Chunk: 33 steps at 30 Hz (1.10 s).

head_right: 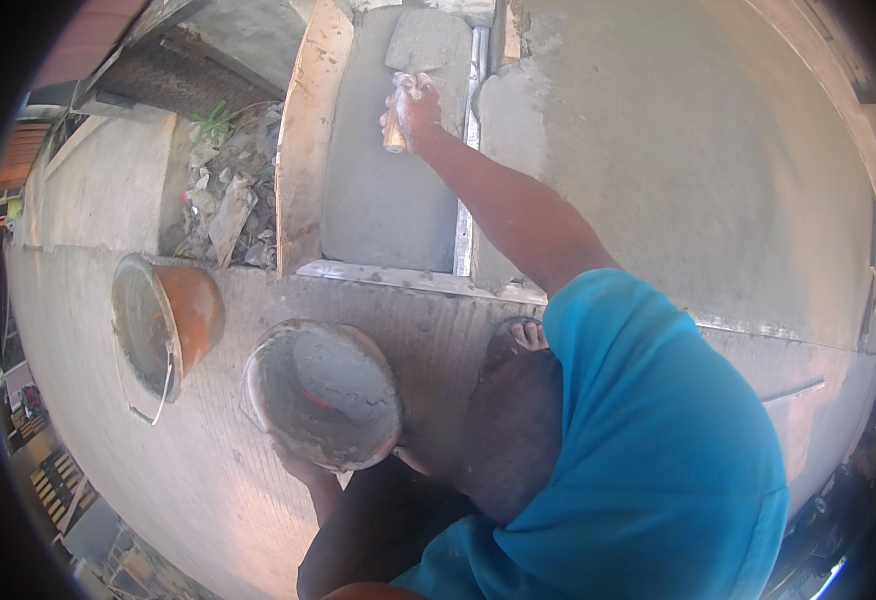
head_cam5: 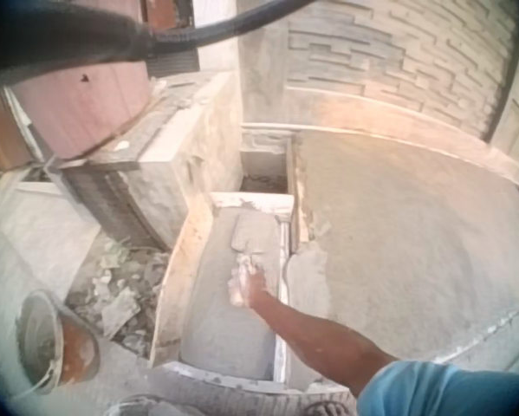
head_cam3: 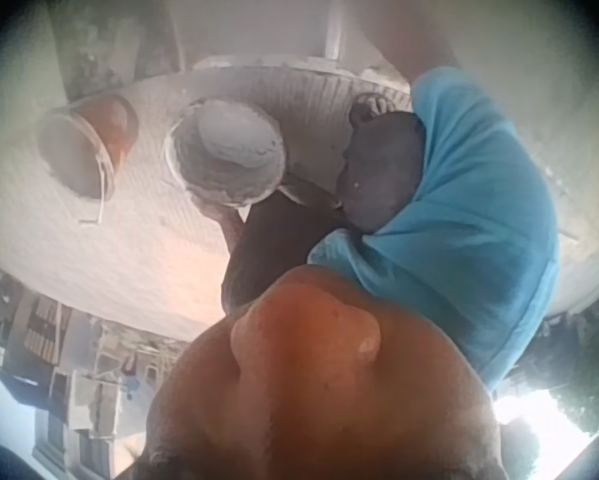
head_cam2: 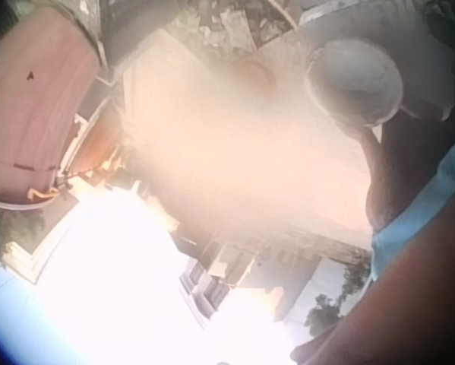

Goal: The person scoops cement from a bucket with a trowel and spreads it onto a concrete surface, smoothing it with the trowel. The person repeatedly scoops and applies cement to fill and level the area.

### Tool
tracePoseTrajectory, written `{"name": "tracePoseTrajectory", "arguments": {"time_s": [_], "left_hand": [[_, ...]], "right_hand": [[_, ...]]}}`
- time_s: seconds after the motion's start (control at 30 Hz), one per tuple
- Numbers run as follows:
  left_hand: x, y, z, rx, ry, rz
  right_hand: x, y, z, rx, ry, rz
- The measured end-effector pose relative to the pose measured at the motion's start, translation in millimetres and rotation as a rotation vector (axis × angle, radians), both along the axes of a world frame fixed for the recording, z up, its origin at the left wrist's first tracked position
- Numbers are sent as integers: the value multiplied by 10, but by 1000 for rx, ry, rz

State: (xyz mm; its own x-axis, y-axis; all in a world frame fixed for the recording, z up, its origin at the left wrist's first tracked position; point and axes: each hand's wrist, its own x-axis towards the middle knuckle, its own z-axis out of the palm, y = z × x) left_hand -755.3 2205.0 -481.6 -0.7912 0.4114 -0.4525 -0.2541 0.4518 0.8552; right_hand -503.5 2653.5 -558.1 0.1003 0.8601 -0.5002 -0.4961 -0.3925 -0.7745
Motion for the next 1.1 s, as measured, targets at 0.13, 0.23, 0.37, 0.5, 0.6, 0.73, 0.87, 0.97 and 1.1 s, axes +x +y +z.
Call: {"name": "tracePoseTrajectory", "arguments": {"time_s": [0.13,0.23,0.37,0.5,0.6,0.73,0.87,0.97,1.1], "left_hand": [[-52,-38,-41,-23,-17,63],[-139,-140,-155,-8,17,11],[-155,-140,-194,16,7,-30],[-144,-127,-140,-79,75,-36],[-49,-53,-82,-10,49,44],[-95,-98,-133,11,28,-30],[80,82,52,2,21,8],[-3,3,-6,-3,66,-1],[107,117,95,-66,68,33]], "right_hand": [[-310,161,48,54,-135,127],[-484,318,75,32,-180,120],[-577,478,-90,58,-246,43],[-580,398,-33,26,-332,66],[-507,336,-3,-4,-337,19],[-242,297,-131,15,-314,-21],[-58,200,-212,50,-329,-71],[45,143,-158,0,-356,-38],[108,88,-137,-1,-101,-48]]}}
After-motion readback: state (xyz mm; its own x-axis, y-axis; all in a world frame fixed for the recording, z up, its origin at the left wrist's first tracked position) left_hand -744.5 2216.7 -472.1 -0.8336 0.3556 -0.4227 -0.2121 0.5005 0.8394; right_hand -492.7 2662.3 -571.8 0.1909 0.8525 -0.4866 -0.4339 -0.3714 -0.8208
